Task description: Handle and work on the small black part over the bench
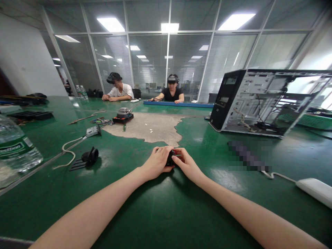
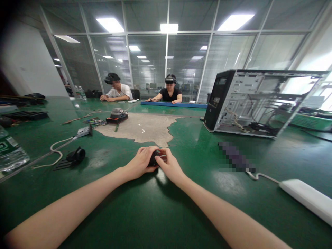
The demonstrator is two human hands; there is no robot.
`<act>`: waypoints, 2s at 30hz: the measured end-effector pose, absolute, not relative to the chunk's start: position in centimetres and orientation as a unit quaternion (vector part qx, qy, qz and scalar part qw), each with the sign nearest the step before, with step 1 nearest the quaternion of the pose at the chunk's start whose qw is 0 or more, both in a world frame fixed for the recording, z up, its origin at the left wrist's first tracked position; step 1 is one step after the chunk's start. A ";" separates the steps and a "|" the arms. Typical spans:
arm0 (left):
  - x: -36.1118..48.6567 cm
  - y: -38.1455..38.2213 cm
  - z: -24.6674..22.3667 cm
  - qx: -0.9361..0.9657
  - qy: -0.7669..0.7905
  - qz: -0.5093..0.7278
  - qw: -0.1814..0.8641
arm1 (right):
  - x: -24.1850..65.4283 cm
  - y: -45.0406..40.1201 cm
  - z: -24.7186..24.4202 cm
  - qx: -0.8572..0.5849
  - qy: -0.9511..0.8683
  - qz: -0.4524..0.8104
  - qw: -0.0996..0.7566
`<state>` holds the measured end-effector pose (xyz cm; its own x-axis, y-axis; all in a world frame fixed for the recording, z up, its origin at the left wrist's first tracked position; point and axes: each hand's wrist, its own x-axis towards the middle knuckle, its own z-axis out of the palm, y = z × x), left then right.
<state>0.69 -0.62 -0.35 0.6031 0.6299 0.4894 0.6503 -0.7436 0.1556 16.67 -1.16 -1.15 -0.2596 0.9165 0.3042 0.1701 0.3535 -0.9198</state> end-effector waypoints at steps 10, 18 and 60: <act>0.7 -0.6 -0.3 -0.895 -0.355 -0.268 0.019 | 16.5 -1.8 -0.8 -0.363 -0.700 0.377 0.487; 0.8 -0.5 -0.4 -0.894 -0.359 -0.267 0.014 | 16.6 -1.4 -1.1 -0.384 -0.694 0.379 0.476; 0.7 -0.5 -0.5 -0.896 -0.358 -0.260 0.034 | 16.6 -1.6 -0.8 -0.397 -0.718 0.365 0.440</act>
